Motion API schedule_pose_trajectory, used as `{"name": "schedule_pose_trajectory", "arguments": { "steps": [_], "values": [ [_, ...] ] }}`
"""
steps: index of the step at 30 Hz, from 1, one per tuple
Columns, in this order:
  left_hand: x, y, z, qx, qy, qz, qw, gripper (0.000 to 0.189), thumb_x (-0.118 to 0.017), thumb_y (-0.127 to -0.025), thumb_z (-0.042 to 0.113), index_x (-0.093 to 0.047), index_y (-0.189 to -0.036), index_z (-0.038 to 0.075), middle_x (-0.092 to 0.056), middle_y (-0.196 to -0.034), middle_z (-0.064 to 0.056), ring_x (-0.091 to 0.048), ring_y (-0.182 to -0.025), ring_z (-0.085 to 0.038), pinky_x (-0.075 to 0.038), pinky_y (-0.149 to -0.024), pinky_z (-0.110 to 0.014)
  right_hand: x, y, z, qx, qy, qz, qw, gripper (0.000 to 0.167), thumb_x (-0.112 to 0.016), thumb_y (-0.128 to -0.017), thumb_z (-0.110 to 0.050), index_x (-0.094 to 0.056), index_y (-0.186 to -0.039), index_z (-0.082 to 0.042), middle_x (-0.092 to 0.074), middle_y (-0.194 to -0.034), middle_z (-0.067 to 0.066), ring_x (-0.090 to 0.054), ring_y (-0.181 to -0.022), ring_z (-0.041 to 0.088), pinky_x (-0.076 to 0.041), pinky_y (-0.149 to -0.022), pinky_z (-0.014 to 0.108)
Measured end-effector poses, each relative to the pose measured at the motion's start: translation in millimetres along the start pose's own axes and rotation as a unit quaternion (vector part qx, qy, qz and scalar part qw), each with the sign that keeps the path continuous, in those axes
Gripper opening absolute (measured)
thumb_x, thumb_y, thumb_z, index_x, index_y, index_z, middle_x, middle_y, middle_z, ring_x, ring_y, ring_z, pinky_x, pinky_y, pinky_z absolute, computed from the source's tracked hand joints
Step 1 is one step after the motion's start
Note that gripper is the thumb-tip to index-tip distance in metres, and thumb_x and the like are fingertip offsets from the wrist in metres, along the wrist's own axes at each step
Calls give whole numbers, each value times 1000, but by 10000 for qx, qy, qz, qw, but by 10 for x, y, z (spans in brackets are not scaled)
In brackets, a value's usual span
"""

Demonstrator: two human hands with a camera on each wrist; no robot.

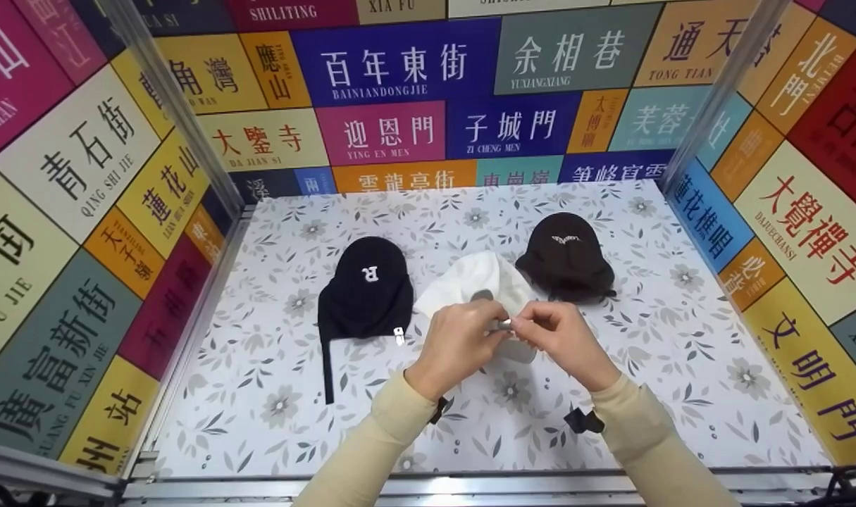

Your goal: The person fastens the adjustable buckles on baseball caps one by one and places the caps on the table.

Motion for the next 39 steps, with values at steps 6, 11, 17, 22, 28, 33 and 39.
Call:
{"name": "schedule_pose_trajectory", "arguments": {
  "steps": [6, 11, 17, 22, 28, 33, 39],
  "values": [
    [2, 6, 6, -23, -24, 40, 10000, 14, -85, -79, 20, -73, -87, 21, -69, -81, 12, -63, -67, -4, -49, -59, -24, -22, 19, -218, 131, -69, -62, 9999, 19, -65, -95, -1, -63, -76, 2, -54, -65, 13, -50, -56, 20, -42, -51, 24],
    [3, 8, 5, -22, -84, 36, 10000, 14, -86, -79, 20, -73, -87, 21, -69, -81, 12, -63, -68, -5, -50, -60, -24, -10, 12, -140, 162, -81, -52, 9998, 19, -66, -96, -2, -64, -76, -1, -54, -65, 12, -49, -56, 21, -42, -51, 25],
    [2, 7, -1, 2, -85, 26, 10000, 14, -85, -79, 21, -74, -87, 21, -69, -81, 12, -63, -67, -5, -49, -59, -25, 25, -1, 45, 54, -61, -17, 10000, 19, -69, -96, -12, -66, -77, -8, -56, -66, 9, -51, -57, 20, -42, -52, 25],
    [8, 9, -1, 14, -57, 42, 10000, 13, -85, -80, 20, -73, -86, 21, -68, -80, 12, -62, -65, -5, -49, -58, -25, 19, -7, 50, 49, 4, -6, 10000, 18, -67, -96, -7, -67, -78, -4, -56, -67, 11, -51, -57, 18, -42, -52, 24],
    [2, 3, -4, 7, -30, 95, 10000, 13, -84, -79, 18, -73, -85, 21, -67, -79, 12, -61, -64, -6, -48, -57, -25, 10, -33, 46, 45, 24, -8, 10000, 16, -65, -96, -4, -68, -81, -1, -57, -68, 15, -51, -58, 18, -43, -52, 24],
    [-7, 1, -2, 1, -62, 64, 10000, 13, -85, -79, 20, -73, -85, 21, -69, -80, 11, -62, -64, -6, -48, -57, -25, -9, -51, 56, 23, 101, -102, 9999, 20, -66, -97, -10, -66, -77, -6, -56, -67, 14, -51, -57, 22, -41, -51, 26],
    [-9, -7, -10, -83, -68, 115, 9999, 12, -84, -80, 19, -73, -84, 20, -69, -80, 11, -60, -63, -5, -48, -56, -24, -15, -53, 56, -1, -27, -119, 9999, 25, -66, -98, -13, -63, -74, -6, -53, -64, 12, -49, -55, 22, -40, -49, 27]
  ]
}}
Point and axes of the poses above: each hand's wrist, its own y-axis away from the middle knuckle, its own x-axis out of the back of the hand, z = x × y, the point moved 2 cm from there along -y, towards the middle knuckle
